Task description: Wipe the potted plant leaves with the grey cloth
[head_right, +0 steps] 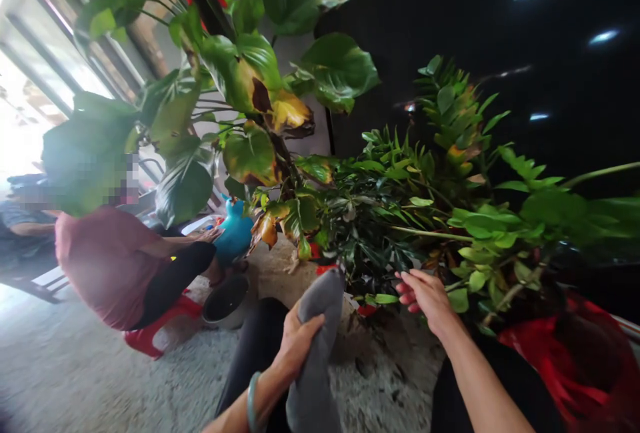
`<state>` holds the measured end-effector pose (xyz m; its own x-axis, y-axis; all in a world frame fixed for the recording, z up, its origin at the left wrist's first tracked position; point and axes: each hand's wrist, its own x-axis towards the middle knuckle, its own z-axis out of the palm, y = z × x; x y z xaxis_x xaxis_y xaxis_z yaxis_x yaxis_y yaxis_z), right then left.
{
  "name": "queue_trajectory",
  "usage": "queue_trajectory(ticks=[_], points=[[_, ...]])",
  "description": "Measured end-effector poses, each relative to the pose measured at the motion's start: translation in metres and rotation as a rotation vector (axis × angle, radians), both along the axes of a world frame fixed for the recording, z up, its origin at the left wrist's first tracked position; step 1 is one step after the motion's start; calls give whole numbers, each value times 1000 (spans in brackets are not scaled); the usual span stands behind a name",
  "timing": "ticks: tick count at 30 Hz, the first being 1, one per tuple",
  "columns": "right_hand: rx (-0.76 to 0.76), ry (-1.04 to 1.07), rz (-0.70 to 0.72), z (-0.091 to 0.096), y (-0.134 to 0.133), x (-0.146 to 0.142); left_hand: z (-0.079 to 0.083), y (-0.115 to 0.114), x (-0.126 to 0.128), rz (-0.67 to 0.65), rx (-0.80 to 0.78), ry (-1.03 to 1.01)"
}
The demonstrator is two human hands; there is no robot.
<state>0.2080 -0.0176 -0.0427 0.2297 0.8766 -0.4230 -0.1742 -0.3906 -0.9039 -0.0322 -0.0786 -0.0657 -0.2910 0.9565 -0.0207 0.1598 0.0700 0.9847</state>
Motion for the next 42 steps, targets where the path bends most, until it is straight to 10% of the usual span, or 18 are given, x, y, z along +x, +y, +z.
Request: queue_trajectory(ticks=[6, 8, 11, 16, 19, 24, 28, 34, 37, 42], points=[[-4, -9, 2, -3, 4, -1, 102, 79, -12, 268, 395, 107], [-3, -15, 1, -4, 6, -3, 112, 114, -13, 255, 402, 161], [10, -14, -1, -5, 8, -6, 82, 119, -12, 203, 258, 249], [5, -20, 9, -5, 4, -5, 18, 34, -10, 80, 95, 212], [-5, -25, 10, -3, 3, -4, 41, 22, -11, 118, 235, 183], [-13, -29, -32, 2, 4, -9, 109, 99, -15, 303, 403, 216], [0, -25, -35, 5, 4, -12, 79, 112, -12, 156, 229, 291], [-14, -25, -24, 5, 1, -9, 2, 18, -18, -52, -9, 222], [-16, -11, -8, 5, 0, -10, 26, 13, -23, 131, 110, 180], [-4, 6, 6, 7, 3, -13, 73, 71, -11, 236, 328, 148]])
